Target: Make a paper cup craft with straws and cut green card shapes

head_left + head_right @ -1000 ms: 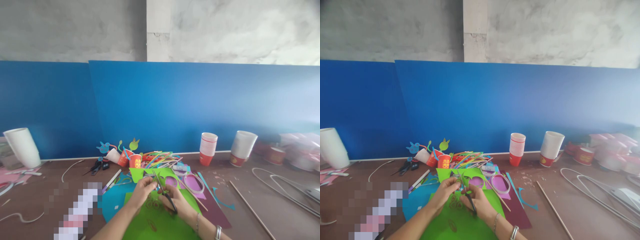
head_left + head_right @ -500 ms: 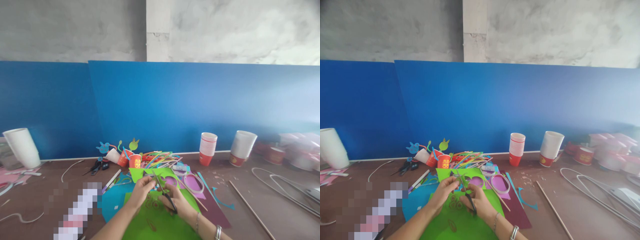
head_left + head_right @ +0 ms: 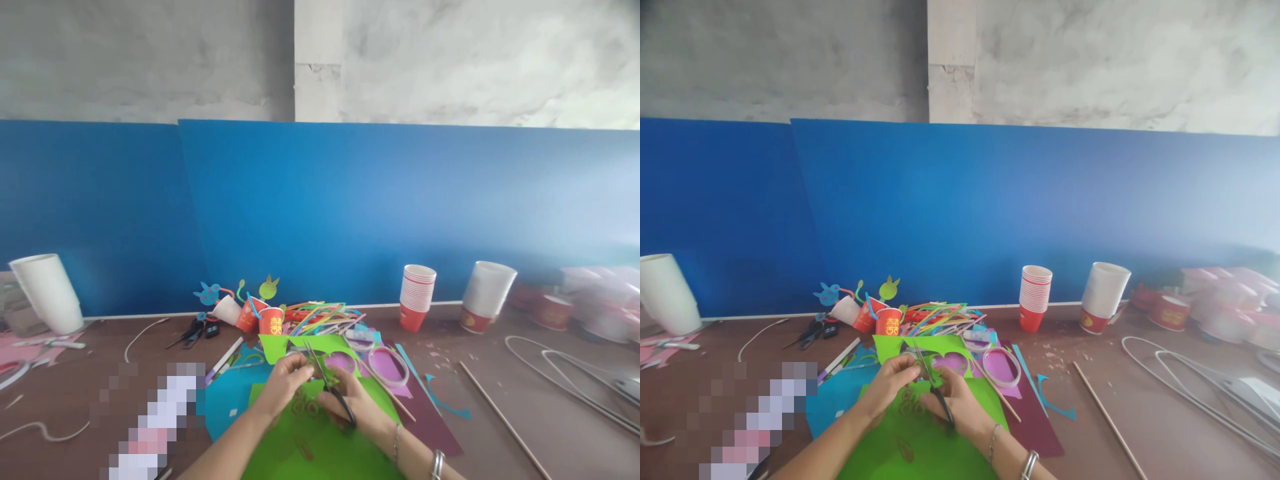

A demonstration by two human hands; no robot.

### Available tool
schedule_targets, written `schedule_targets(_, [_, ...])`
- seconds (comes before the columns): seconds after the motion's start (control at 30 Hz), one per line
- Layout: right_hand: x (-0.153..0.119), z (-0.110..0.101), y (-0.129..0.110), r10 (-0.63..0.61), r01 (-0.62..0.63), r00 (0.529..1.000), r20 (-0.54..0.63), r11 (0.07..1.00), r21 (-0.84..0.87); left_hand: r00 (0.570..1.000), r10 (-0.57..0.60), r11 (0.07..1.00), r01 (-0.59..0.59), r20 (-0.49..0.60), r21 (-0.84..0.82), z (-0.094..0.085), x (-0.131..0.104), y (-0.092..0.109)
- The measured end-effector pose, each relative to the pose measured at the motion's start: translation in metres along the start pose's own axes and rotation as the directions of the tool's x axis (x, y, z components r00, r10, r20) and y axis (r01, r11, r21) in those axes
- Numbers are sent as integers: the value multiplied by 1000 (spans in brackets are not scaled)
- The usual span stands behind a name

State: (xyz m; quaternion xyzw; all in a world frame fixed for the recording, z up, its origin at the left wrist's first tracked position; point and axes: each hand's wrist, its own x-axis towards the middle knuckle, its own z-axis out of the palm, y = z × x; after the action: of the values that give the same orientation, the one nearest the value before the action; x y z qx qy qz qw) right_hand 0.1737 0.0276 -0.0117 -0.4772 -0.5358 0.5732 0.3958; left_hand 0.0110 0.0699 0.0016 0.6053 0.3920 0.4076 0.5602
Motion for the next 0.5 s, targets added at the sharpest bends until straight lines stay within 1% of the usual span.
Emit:
schedule_targets(0.2, [4,-3,8,-20,20,1000,-4,999,-39,1000,0,1000,1,-28,4,-1,2,-1])
schedule_targets(0.37, [3,-2,8,-10,7,998,-60,999,-42,999,5,1000,-5,-52,-2,-1,0,2])
schedule_targets(0.5, [3,-1,8,-1,-3,997,-79,999,-48,998,3,1000,-4,-59,-4,-1,1,3])
